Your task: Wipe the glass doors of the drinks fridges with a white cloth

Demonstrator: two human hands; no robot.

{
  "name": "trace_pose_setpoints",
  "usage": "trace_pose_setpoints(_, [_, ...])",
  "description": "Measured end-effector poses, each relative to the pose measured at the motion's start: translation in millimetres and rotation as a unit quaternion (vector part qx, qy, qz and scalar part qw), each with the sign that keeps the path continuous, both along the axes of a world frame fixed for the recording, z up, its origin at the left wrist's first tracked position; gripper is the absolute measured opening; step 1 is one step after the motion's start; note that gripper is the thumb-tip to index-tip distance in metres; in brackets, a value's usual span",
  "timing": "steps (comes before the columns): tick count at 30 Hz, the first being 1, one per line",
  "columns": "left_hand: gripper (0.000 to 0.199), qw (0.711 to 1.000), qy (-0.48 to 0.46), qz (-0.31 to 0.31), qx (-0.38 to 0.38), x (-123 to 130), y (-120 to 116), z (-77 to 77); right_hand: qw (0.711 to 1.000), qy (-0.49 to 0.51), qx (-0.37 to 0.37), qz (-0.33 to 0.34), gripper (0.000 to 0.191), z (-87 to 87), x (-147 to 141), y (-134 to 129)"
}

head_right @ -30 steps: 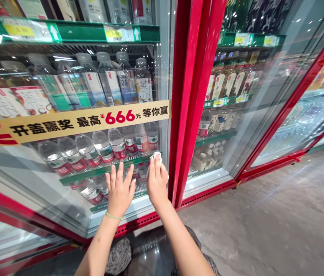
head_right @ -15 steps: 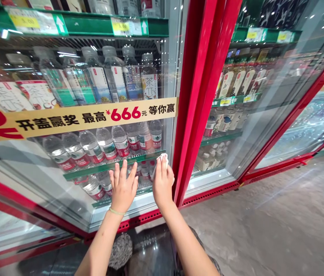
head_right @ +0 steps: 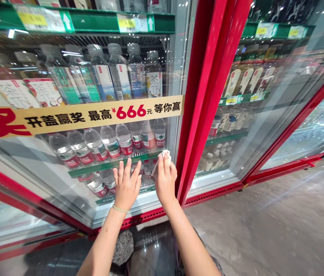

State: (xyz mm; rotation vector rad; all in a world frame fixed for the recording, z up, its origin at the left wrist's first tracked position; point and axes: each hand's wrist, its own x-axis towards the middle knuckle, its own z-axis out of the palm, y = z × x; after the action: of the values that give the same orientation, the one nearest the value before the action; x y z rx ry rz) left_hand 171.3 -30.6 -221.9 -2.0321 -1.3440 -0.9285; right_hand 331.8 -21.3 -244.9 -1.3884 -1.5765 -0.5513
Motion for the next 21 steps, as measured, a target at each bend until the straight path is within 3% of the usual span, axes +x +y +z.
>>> trace_pose_setpoints(3, [0.065, 1.000, -0.002, -0.001, -0.002, 0.1, 0.0, 0.0, 1.000, 0.020, 0.008, -0.013, 0.075, 1.1, -1.1, 0.7])
trace_pose_setpoints(7, [0.068, 1.000, -0.006, 0.000, -0.004, -0.1, 0.1, -0.5, 0.999, -0.025, 0.005, 0.026, 0.076, 2.8, -4.3, 1.2])
trace_pose_setpoints(12, [0.068, 1.000, -0.002, -0.006, -0.008, -0.8, -0.2, 0.1, 0.999, 0.032, 0.014, -0.019, 0.075, 3.4, -3.3, 3.0])
trace_pose_setpoints(17, [0.062, 1.000, -0.005, -0.004, 0.007, -0.3, -0.4, 0.8, 0.999, -0.020, 0.019, 0.020, 0.074, 3.7, -2.8, 5.8])
trace_pose_setpoints(21, [0.062, 1.000, -0.003, -0.008, 0.003, 0.0, -0.8, 1.0, 0.999, 0.035, 0.014, -0.033, 0.073, 5.1, 0.4, 6.9])
